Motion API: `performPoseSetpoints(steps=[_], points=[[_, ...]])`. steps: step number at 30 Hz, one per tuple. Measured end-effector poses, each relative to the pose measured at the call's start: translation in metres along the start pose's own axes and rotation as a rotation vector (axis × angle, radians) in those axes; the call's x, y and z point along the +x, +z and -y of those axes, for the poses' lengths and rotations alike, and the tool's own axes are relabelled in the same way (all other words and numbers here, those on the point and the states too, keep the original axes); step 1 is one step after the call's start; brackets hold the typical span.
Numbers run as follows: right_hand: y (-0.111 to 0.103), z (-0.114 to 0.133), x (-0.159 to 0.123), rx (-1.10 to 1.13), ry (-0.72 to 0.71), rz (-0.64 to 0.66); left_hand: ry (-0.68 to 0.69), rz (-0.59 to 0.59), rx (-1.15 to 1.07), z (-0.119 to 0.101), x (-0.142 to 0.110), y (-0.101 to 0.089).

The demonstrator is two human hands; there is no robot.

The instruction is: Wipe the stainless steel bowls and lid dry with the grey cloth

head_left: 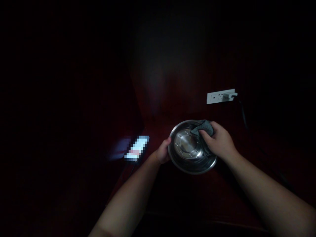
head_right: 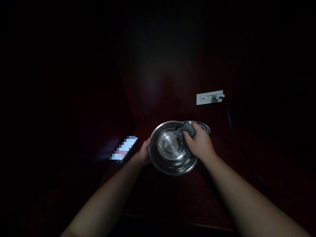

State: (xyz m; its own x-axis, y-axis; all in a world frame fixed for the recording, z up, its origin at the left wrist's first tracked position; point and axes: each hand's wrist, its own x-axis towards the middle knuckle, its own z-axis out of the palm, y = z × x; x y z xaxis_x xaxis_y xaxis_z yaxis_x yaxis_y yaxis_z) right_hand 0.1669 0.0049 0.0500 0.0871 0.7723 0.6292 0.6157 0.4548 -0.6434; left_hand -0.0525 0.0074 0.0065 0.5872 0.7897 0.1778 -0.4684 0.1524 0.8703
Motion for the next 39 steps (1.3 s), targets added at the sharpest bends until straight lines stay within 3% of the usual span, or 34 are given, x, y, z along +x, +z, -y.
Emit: performPoseSetpoints(steps=[19, 27, 39], points=[[-0.001, 0.008, -0.002, -0.063, -0.078, 0.011, -0.074, -0.008, -0.006, -0.008, -0.002, -0.001], [-0.002, 0.010, -0.002, -0.058, -0.064, -0.001, 0.001, -0.039, -0.020, -0.002, 0.001, 0.006], [-0.003, 0.009, -0.001, 0.012, -0.040, -0.030, 0.005, -0.079, -0.051, -0.004, 0.002, 0.017]])
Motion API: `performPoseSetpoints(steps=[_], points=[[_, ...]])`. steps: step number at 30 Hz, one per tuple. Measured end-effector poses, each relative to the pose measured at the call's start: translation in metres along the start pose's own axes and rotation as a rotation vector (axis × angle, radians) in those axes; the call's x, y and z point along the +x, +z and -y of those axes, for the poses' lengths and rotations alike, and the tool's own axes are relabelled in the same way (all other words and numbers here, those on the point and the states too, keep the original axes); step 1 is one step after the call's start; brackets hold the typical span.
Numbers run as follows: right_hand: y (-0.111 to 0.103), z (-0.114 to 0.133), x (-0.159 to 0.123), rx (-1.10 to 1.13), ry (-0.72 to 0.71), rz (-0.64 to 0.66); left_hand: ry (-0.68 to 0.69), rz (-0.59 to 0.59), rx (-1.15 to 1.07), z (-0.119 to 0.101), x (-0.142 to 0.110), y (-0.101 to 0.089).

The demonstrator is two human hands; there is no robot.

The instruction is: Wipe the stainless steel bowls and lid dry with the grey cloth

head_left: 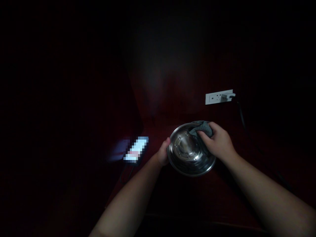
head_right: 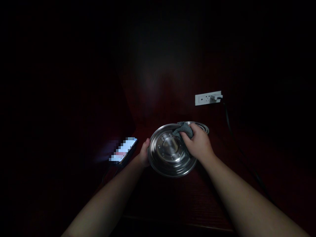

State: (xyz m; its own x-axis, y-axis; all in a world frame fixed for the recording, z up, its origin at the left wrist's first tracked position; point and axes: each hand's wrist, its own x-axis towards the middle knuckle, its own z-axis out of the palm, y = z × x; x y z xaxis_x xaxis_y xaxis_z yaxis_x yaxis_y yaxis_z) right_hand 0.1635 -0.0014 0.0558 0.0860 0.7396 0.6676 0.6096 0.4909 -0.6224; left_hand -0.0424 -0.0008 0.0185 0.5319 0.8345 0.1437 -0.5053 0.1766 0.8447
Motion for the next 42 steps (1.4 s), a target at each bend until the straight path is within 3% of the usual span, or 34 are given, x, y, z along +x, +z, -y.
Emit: performPoseSetpoints(steps=[6, 8, 12, 17, 42], points=[[-0.002, -0.005, 0.001, -0.007, 0.144, -0.202, 0.129, -0.080, -0.086, 0.002, 0.001, 0.010], [-0.001, -0.008, 0.002, 0.015, 0.180, -0.222, 0.112, -0.064, -0.059, 0.008, 0.001, 0.010], [0.001, -0.012, 0.002, 0.016, 0.162, -0.189, 0.154, -0.125, -0.031, 0.020, 0.002, 0.010], [0.002, -0.012, 0.002, 0.011, 0.171, -0.145, 0.167, -0.203, -0.016, 0.018, 0.003, 0.015], [0.001, -0.011, 0.003, -0.005, 0.160, -0.089, 0.148, -0.215, 0.096, 0.014, 0.005, 0.003]])
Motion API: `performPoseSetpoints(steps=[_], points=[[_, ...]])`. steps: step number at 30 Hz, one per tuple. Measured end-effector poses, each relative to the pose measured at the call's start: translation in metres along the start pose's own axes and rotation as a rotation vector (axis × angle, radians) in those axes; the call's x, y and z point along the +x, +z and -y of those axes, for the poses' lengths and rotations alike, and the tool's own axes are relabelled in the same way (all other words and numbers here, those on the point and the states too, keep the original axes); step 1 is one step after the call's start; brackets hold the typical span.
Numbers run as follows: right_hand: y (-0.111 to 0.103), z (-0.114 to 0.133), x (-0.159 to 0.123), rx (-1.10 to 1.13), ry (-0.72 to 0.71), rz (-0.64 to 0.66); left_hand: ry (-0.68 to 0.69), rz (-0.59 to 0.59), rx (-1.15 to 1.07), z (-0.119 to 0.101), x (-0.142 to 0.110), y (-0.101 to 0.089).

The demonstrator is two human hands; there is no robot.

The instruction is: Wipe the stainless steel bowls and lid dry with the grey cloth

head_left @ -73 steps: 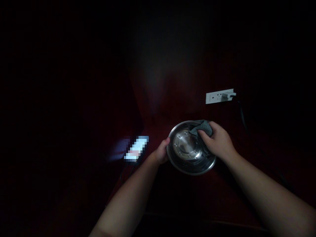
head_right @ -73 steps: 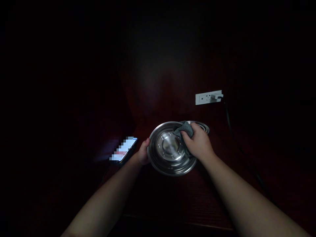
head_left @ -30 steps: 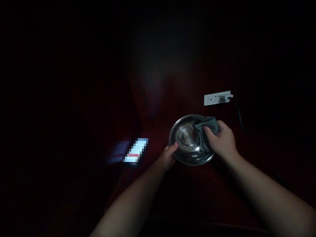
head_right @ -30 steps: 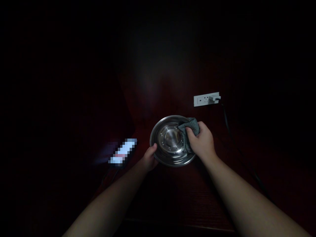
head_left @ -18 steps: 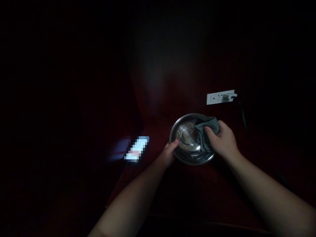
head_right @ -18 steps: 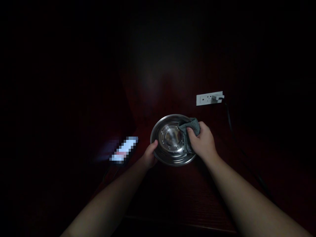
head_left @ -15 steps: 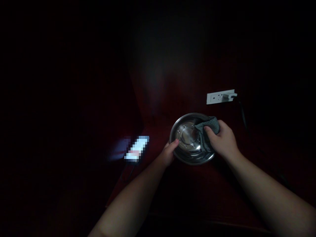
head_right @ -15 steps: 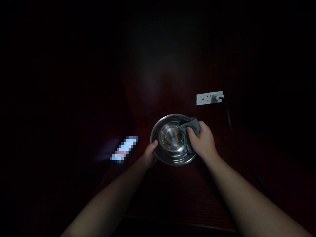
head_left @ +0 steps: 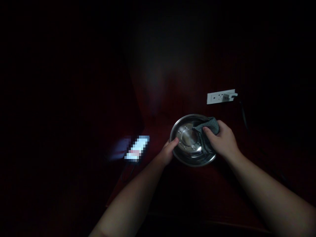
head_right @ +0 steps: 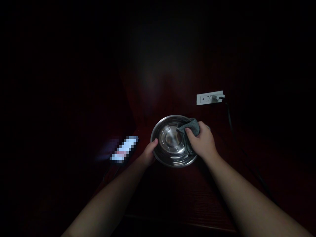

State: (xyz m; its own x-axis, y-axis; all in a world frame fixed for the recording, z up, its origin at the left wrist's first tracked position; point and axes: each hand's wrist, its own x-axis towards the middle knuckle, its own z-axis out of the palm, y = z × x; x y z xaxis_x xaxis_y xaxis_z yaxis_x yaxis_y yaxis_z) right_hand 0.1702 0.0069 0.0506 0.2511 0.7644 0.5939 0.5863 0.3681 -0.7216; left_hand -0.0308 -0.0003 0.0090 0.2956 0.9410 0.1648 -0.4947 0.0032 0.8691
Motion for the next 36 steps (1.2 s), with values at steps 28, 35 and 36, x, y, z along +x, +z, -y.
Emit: performPoseSetpoints(steps=[28, 35, 36], points=[[-0.0002, -0.0052, 0.0021, -0.024, -0.051, -0.004, 0.016, 0.020, 0.024, -0.0003, 0.0039, 0.0010], [-0.0004, -0.0047, 0.0022, -0.032, -0.021, 0.003, 0.025, -0.018, 0.061, 0.0033, 0.0071, -0.0041], [-0.0003, -0.0048, 0.0022, -0.031, -0.025, 0.001, 0.029, -0.005, 0.068, 0.0029, 0.0072, -0.0043]])
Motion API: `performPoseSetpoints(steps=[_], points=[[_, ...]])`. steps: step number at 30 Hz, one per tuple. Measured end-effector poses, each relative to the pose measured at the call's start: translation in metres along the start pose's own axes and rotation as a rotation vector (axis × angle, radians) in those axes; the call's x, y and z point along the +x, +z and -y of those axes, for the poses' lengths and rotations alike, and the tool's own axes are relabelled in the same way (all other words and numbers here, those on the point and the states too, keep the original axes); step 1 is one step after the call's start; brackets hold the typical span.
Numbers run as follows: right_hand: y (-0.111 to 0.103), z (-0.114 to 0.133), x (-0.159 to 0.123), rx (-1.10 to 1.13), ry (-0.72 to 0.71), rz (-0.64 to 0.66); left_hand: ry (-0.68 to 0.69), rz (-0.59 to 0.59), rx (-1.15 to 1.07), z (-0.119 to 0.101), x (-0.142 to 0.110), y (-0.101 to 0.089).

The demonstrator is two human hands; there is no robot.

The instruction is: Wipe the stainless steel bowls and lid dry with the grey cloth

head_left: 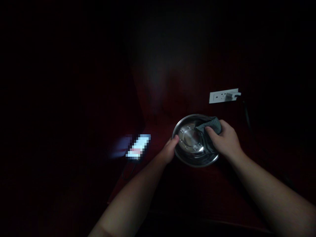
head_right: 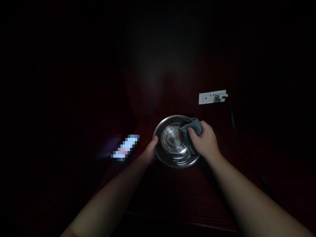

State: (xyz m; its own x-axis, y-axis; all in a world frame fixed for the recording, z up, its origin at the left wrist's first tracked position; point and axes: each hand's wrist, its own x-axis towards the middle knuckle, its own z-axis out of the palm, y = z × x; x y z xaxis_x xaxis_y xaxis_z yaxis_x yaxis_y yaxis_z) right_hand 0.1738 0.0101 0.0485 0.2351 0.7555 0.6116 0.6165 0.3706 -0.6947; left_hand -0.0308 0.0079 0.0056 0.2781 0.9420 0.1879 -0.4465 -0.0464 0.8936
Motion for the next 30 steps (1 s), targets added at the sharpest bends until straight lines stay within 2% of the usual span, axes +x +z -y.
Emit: performPoseSetpoints(steps=[4, 13, 19, 30], points=[[-0.0003, 0.0010, -0.0005, 0.018, -0.030, -0.002, -0.010, 0.041, 0.011, -0.0029, -0.0003, -0.0004], [-0.0018, 0.0040, -0.0017, 0.019, -0.019, 0.010, -0.031, 0.019, -0.010, -0.0040, -0.0018, -0.0013], [-0.0013, 0.0036, -0.0025, 0.036, -0.018, 0.019, -0.096, 0.045, -0.006, -0.0077, -0.0043, 0.0007], [-0.0011, 0.0020, -0.0013, 0.007, -0.048, 0.033, -0.100, 0.036, 0.021, -0.0068, -0.0043, -0.0032]])
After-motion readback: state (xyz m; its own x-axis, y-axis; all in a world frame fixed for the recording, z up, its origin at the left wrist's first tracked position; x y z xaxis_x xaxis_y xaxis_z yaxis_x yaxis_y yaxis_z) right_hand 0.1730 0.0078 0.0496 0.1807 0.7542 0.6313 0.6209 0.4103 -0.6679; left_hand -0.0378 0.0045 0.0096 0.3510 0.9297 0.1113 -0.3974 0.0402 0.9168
